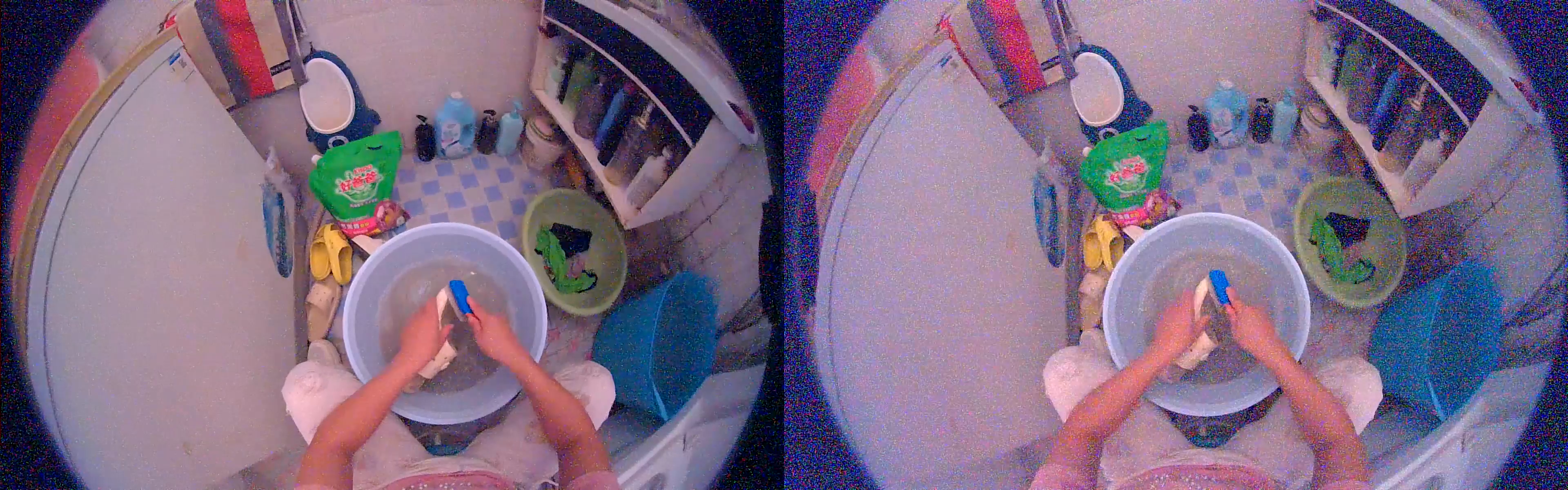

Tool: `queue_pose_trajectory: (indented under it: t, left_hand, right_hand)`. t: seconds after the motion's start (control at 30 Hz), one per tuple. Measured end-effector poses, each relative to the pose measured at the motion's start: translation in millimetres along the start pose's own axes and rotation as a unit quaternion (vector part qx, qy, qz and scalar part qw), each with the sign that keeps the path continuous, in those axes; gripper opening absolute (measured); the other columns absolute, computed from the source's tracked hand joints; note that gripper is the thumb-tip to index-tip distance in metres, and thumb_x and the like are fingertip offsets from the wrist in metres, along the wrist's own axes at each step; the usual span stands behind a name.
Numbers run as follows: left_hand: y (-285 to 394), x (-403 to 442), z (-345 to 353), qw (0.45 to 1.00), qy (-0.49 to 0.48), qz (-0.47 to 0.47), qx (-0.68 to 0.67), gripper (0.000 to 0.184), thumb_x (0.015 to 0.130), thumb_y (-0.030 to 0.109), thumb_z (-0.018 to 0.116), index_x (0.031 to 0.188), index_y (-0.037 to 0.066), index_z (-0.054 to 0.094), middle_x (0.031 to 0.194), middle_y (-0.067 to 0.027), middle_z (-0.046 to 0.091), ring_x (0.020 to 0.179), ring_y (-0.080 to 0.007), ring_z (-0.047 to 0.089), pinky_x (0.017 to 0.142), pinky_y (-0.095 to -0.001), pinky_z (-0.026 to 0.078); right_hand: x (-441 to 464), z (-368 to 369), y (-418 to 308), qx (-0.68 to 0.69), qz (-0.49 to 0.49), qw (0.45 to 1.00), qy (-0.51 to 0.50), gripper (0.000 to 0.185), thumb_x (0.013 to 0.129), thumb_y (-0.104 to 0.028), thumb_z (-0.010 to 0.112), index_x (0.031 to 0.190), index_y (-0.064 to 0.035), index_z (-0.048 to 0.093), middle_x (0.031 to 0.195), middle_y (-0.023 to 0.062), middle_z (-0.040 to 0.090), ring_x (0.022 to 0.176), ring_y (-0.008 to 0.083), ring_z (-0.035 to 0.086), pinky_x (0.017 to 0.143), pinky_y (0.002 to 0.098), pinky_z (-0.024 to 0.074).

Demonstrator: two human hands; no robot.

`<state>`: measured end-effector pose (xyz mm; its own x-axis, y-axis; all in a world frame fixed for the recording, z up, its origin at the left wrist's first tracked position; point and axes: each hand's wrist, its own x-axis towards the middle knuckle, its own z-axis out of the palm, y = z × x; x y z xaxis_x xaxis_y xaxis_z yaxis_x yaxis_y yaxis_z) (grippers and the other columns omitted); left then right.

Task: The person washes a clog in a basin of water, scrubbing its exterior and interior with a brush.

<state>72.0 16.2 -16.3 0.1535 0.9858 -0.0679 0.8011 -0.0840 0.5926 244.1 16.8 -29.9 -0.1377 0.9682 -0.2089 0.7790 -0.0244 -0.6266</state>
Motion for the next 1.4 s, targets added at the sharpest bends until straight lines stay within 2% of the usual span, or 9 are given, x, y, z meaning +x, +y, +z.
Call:
queue_pose_trajectory:
  t: [0.3,0.4,0.47,0.63,0.9,0.97,1.07,1.3,1.4]
  left_hand:
    - [-33.7,5.7,1.6,0.981,0.007,-0.060,-0.184,0.069,0.070,0.007,0.061,0.135,0.005,0.037,0.128,-0.0225,0.046,0.119,-0.0367,0.046,0.101,-0.0410,0.035]
    - [-35.9,4.2,-10.7,0.977,0.039,-0.032,-0.205,0.065,0.070,0.007,0.061,0.132,0.006,0.041,0.125,-0.0210,0.048,0.118,-0.0346,0.046,0.100,-0.0399,0.036]
    - [-36.9,0.7,-19.2,0.974,0.036,-0.018,-0.222,0.061,0.069,0.007,0.061,0.128,0.006,0.045,0.122,-0.0199,0.049,0.116,-0.0339,0.047,0.099,-0.0394,0.037]
    - [-31.5,-5.1,-21.1,0.976,0.018,0.019,-0.217,0.047,0.072,0.007,0.064,0.118,0.004,0.055,0.114,-0.0159,0.053,0.108,-0.0311,0.051,0.093,-0.0365,0.040]
    - [-23.1,-9.8,-27.5,0.962,-0.056,0.014,-0.268,0.036,0.084,0.026,0.063,0.114,0.007,0.060,0.102,-0.0105,0.066,0.093,-0.0215,0.063,0.083,-0.0348,0.048]
    - [-18.7,-8.7,-26.4,0.966,-0.088,0.000,-0.244,0.036,0.084,0.026,0.062,0.114,0.007,0.060,0.103,-0.0105,0.066,0.094,-0.0211,0.062,0.083,-0.0347,0.048]
    - [-17.0,-9.1,-24.5,0.966,-0.117,-0.018,-0.229,0.036,0.085,0.025,0.061,0.116,0.007,0.059,0.104,-0.0105,0.065,0.094,-0.0209,0.062,0.084,-0.0349,0.048]
    - [-16.3,-9.7,-29.4,0.967,-0.099,0.017,-0.235,0.037,0.085,0.026,0.060,0.116,0.005,0.058,0.104,-0.0138,0.065,0.093,-0.0253,0.063,0.082,-0.0384,0.049]
    - [-12.4,-12.6,-26.8,0.976,-0.095,-0.007,-0.195,0.037,0.085,0.026,0.060,0.115,0.004,0.058,0.104,-0.0155,0.065,0.094,-0.0278,0.063,0.082,-0.0390,0.048]
  right_hand:
    - [-1.1,-7.8,26.3,-0.165,0.101,0.980,-0.038,0.045,0.091,-0.026,0.046,0.135,-0.0153,0.041,0.091,0.0200,0.064,0.084,0.0390,0.062,0.074,0.0490,0.0471]
    - [-5.5,-12.8,23.3,-0.173,0.038,0.982,-0.067,0.046,0.090,-0.024,0.048,0.134,-0.0150,0.041,0.093,0.0189,0.064,0.084,0.0382,0.062,0.074,0.0472,0.0480]
    - [-8.7,-15.5,18.5,-0.050,-0.022,0.995,0.086,0.046,0.088,-0.024,0.053,0.133,-0.0143,0.044,0.091,0.0171,0.065,0.081,0.0343,0.064,0.072,0.0425,0.0491]
    - [-25.5,-81.4,-22.5,0.027,-0.033,0.996,0.079,0.043,0.087,-0.029,0.056,0.128,-0.0168,0.050,0.088,0.0149,0.066,0.076,0.0334,0.064,0.067,0.0418,0.0502]
    - [-19.2,-68.7,-7.1,-0.031,-0.107,0.992,0.055,0.046,0.082,-0.038,0.064,0.121,-0.0169,0.057,0.082,0.0118,0.067,0.070,0.0287,0.065,0.065,0.0398,0.0507]
    - [-16.1,-67.9,-10.9,0.009,-0.133,0.991,0.031,0.044,0.079,-0.021,0.068,0.120,-0.0123,0.057,0.087,0.0159,0.065,0.075,0.0257,0.065,0.070,0.0346,0.0495]
    - [-20.5,-76.9,-26.9,-0.049,-0.175,0.983,0.041,0.042,0.078,-0.019,0.068,0.119,-0.0125,0.058,0.088,0.0164,0.065,0.074,0.0253,0.065,0.069,0.0337,0.0493]
    - [-12.4,-83.9,4.8,0.001,-0.127,0.990,0.067,0.043,0.078,-0.018,0.068,0.120,-0.0132,0.057,0.087,0.0124,0.065,0.073,0.0248,0.063,0.069,0.0352,0.0490]
    - [-11.6,-71.2,-5.2,-0.006,-0.163,0.986,0.026,0.044,0.080,-0.034,0.065,0.120,-0.0189,0.058,0.085,0.0083,0.066,0.075,0.0264,0.063,0.069,0.0390,0.0489]
